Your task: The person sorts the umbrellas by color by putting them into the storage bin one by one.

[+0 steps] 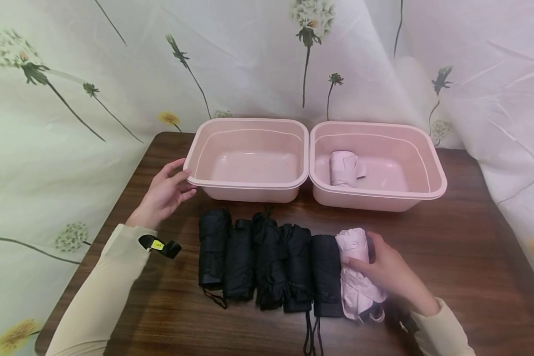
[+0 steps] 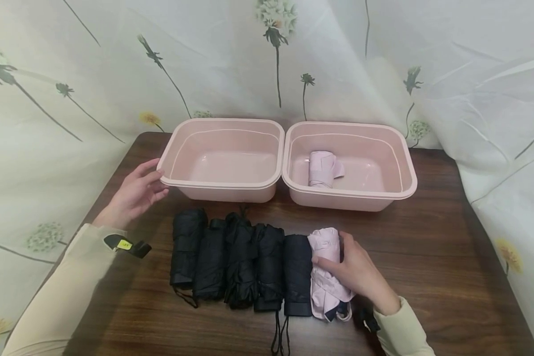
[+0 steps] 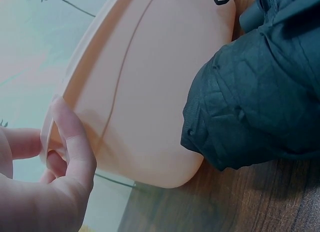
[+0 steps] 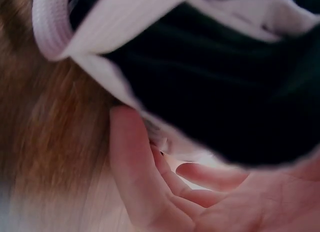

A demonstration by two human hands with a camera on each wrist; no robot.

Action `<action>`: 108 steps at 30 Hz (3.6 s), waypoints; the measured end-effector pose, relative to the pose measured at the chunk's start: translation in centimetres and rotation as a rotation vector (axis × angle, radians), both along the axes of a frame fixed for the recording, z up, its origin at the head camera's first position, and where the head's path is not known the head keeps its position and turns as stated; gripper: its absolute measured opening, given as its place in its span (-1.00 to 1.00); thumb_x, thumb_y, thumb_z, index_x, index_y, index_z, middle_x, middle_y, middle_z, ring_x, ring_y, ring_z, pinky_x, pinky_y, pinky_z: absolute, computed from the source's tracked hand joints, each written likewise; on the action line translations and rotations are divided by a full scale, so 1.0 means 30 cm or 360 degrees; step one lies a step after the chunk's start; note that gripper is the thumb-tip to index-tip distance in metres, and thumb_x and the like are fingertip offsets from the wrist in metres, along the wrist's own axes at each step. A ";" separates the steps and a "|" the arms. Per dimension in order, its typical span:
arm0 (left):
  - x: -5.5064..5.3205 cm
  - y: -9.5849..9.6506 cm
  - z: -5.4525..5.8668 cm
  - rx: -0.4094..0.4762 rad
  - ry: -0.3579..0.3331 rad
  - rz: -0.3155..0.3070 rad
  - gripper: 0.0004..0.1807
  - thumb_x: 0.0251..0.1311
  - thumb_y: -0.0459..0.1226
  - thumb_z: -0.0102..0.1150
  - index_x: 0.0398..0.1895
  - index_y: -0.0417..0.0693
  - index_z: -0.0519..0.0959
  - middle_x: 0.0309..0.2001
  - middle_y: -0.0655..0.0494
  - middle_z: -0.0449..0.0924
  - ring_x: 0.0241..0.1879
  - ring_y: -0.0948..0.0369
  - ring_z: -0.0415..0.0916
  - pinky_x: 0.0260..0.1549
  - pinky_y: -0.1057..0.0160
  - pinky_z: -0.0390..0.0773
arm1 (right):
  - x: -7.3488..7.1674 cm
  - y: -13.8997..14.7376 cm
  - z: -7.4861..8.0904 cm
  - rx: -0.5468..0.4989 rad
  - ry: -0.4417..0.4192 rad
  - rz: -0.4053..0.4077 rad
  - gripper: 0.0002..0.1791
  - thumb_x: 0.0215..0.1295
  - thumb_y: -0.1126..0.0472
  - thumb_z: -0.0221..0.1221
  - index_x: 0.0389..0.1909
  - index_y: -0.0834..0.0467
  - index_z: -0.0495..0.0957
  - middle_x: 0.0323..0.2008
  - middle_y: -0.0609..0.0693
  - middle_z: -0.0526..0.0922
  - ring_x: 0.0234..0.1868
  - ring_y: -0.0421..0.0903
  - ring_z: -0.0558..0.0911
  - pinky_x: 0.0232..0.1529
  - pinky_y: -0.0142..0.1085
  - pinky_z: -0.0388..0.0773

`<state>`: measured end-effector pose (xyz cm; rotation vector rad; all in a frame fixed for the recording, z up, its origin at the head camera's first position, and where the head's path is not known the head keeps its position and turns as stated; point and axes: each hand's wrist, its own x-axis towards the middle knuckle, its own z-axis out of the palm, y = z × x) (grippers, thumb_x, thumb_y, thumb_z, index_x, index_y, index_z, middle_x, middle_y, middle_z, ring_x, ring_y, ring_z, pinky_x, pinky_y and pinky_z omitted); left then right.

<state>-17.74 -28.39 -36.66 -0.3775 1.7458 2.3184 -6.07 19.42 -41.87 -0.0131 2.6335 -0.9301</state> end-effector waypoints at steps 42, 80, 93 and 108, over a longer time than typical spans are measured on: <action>0.002 0.002 0.007 0.0014 -0.0023 -0.0001 -0.44 0.36 -0.29 0.08 0.34 0.11 0.13 0.05 -0.03 0.30 -0.41 0.25 0.59 -0.39 0.35 0.66 | 0.013 -0.003 -0.017 0.0011 -0.0068 -0.0040 0.10 0.12 -0.35 0.23 0.43 0.26 0.00 0.13 0.43 0.48 -0.05 0.14 0.61 -0.15 -0.06 0.62; -0.003 -0.004 0.012 0.0008 -0.0031 -0.0012 -0.43 0.35 -0.28 0.09 0.34 0.11 0.12 -0.03 -0.02 0.36 -0.43 0.25 0.59 -0.38 0.34 0.66 | -0.007 0.052 0.128 -0.0390 0.0203 -0.0119 -0.15 0.23 0.06 0.29 0.45 0.12 0.08 0.13 0.27 0.51 -0.05 0.09 0.62 -0.25 -0.27 0.59; 0.014 -0.004 0.015 -0.0034 -0.0052 -0.0022 -0.42 0.35 -0.25 0.09 0.35 0.13 0.11 0.02 -0.02 0.31 -0.39 0.25 0.58 -0.35 0.35 0.66 | -0.004 0.088 0.158 -0.0855 -0.0012 -0.0295 -0.43 0.38 0.16 0.13 0.33 0.29 0.25 -0.11 0.13 0.66 -0.27 -0.08 0.70 -0.26 -0.26 0.68; 0.010 -0.012 -0.001 0.0033 -0.0026 -0.0002 -0.43 0.35 -0.32 0.08 0.34 0.08 0.10 -0.12 0.05 0.49 -0.42 0.25 0.62 -0.41 0.33 0.66 | -0.015 0.104 0.169 -0.1083 -0.0029 -0.0329 -0.40 0.48 0.09 0.00 0.41 0.29 0.12 -0.18 -0.20 0.65 -0.17 -0.24 0.65 -0.14 -0.41 0.62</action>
